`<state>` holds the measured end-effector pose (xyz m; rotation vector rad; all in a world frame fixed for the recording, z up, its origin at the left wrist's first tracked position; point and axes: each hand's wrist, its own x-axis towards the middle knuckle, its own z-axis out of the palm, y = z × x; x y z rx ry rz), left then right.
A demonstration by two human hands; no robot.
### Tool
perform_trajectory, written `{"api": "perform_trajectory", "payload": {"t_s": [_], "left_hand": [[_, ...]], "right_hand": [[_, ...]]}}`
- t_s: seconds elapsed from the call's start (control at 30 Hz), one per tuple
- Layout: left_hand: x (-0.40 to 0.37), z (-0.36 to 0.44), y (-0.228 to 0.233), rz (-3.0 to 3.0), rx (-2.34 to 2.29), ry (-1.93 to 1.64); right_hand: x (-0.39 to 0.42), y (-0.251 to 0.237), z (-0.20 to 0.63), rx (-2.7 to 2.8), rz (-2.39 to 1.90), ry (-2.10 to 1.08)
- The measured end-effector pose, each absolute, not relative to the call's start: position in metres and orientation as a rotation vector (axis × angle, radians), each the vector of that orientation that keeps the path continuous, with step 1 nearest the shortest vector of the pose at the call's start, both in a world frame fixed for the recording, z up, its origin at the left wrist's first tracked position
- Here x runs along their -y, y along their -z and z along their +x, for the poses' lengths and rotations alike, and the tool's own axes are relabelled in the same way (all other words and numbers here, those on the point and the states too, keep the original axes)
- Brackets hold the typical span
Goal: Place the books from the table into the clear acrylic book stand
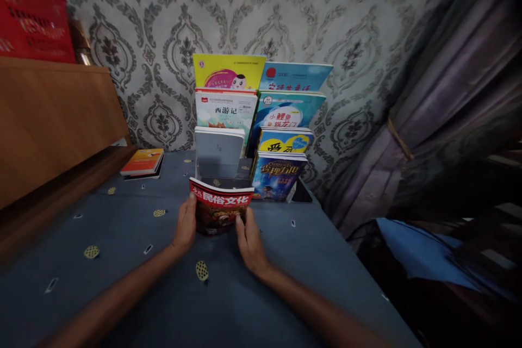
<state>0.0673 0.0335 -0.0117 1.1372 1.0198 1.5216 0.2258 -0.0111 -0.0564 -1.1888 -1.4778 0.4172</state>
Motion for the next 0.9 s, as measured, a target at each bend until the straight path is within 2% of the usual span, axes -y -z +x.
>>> {"api": "perform_trajectory", "payload": {"t_s": [0.33, 0.7, 0.9], "left_hand": [[-0.077, 0.080, 0.000, 1.156, -0.853, -1.688], [-0.134, 0.088, -0.086, 1.469, -0.662, -2.019], [-0.159, 0.093, -0.096, 1.504, -0.504, -2.053]], "right_hand": [[-0.039, 0.042, 0.223, 1.433, -1.111, -0.230], [-0.088, -0.057, 0.237, 1.489, -0.928, 0.045], [-0.103, -0.065, 0.237, 1.449, -0.878, 0.085]]}}
